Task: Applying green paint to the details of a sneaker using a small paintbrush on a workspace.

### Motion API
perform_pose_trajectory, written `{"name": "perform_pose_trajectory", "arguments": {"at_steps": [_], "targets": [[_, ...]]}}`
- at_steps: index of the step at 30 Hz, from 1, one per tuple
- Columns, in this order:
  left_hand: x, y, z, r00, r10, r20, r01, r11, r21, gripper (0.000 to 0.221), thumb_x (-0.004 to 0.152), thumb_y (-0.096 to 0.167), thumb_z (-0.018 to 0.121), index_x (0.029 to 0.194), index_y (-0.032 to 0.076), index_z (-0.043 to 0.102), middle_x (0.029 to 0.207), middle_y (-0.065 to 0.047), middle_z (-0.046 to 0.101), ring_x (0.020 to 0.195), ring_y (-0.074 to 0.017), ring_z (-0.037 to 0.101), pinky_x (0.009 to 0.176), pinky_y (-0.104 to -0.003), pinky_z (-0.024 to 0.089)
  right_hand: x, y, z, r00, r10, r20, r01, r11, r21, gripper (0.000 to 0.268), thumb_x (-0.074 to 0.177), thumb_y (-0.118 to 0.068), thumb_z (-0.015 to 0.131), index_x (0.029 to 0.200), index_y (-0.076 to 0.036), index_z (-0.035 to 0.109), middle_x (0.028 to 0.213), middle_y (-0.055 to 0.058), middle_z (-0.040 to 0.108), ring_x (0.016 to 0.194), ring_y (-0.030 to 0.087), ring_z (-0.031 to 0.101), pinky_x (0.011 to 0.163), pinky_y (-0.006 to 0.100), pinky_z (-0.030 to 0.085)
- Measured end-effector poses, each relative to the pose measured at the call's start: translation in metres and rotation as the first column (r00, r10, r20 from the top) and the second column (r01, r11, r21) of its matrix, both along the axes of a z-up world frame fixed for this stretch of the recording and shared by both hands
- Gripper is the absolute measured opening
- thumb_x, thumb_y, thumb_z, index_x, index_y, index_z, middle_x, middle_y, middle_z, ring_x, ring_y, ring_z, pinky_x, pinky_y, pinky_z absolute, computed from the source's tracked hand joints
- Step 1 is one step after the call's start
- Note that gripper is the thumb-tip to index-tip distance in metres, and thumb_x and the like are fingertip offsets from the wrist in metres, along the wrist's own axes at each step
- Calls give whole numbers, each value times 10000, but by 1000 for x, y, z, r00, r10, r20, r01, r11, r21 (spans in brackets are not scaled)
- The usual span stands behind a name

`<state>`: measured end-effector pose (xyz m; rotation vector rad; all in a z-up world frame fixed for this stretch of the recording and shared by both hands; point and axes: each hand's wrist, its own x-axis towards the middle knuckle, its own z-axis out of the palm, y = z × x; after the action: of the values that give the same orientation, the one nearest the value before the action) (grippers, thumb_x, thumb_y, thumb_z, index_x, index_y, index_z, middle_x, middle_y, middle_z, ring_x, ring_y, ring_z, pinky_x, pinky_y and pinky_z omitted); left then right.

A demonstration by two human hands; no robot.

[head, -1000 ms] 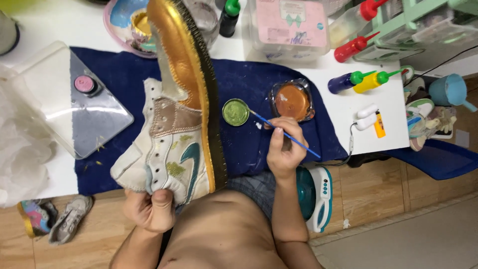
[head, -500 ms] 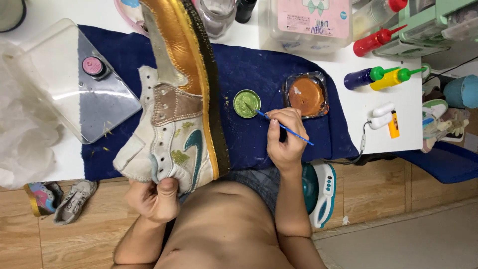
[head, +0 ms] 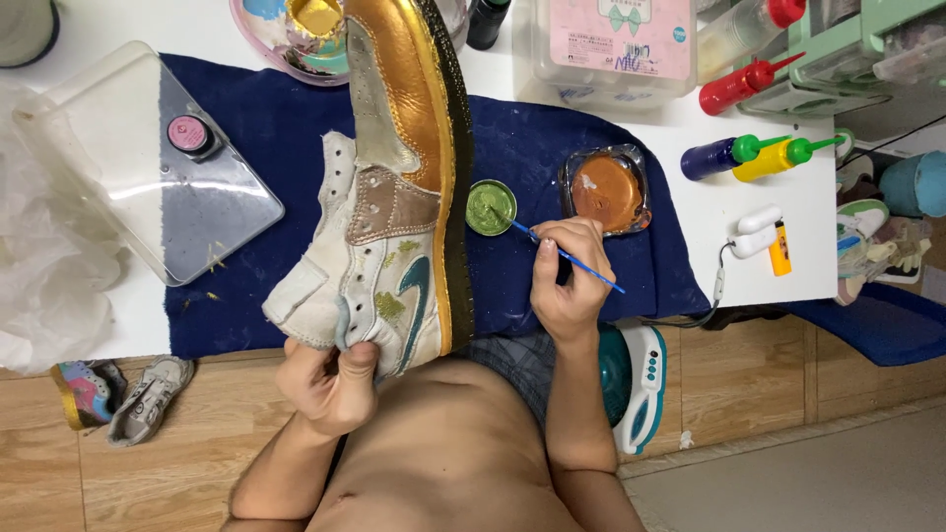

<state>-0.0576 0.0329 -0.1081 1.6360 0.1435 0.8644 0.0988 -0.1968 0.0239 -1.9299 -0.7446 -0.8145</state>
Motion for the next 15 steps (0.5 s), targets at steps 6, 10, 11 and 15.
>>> {"name": "perform_pose_trajectory", "arguments": {"at_steps": [6, 10, 11, 15], "targets": [[31, -12, 99, 992, -126, -4, 126, 991, 54, 509, 927, 261, 609, 597, 75, 269, 628, 12, 172, 598, -125, 206, 580, -344, 144, -11, -1, 4, 986, -106, -129, 107, 994, 2, 179, 1063, -76, 480, 957, 27, 582, 895, 175, 662, 813, 314, 639, 830, 429, 502], [26, -15, 82, 997, -82, -15, 82, 994, 67, 431, 925, 276, 644, 665, -43, 514, 613, -53, 404, 648, -145, 425, 617, -336, 349, -9, 0, 4, 987, -108, -121, 111, 994, 21, 194, 1069, -102, 478, 956, 22, 576, 869, 170, 658, 792, 304, 645, 808, 406, 495], [24, -16, 80, 998, -55, -18, 56, 995, 79, 430, 920, 280, 656, 668, -53, 550, 627, -78, 486, 674, -162, 507, 648, -347, 427, -9, 1, 4, 984, -121, -131, 125, 992, 20, 195, 1065, -99, 480, 943, 20, 574, 854, 168, 655, 781, 299, 643, 803, 401, 493], [21, -19, 69, 998, -50, -46, 53, 996, 76, 356, 894, 246, 713, 752, -67, 623, 683, -102, 593, 726, -158, 564, 685, -344, 478, -11, -3, 1, 984, -109, -140, 124, 987, 101, 211, 1073, -118, 476, 948, 28, 564, 865, 182, 648, 796, 316, 643, 802, 416, 509]]}}
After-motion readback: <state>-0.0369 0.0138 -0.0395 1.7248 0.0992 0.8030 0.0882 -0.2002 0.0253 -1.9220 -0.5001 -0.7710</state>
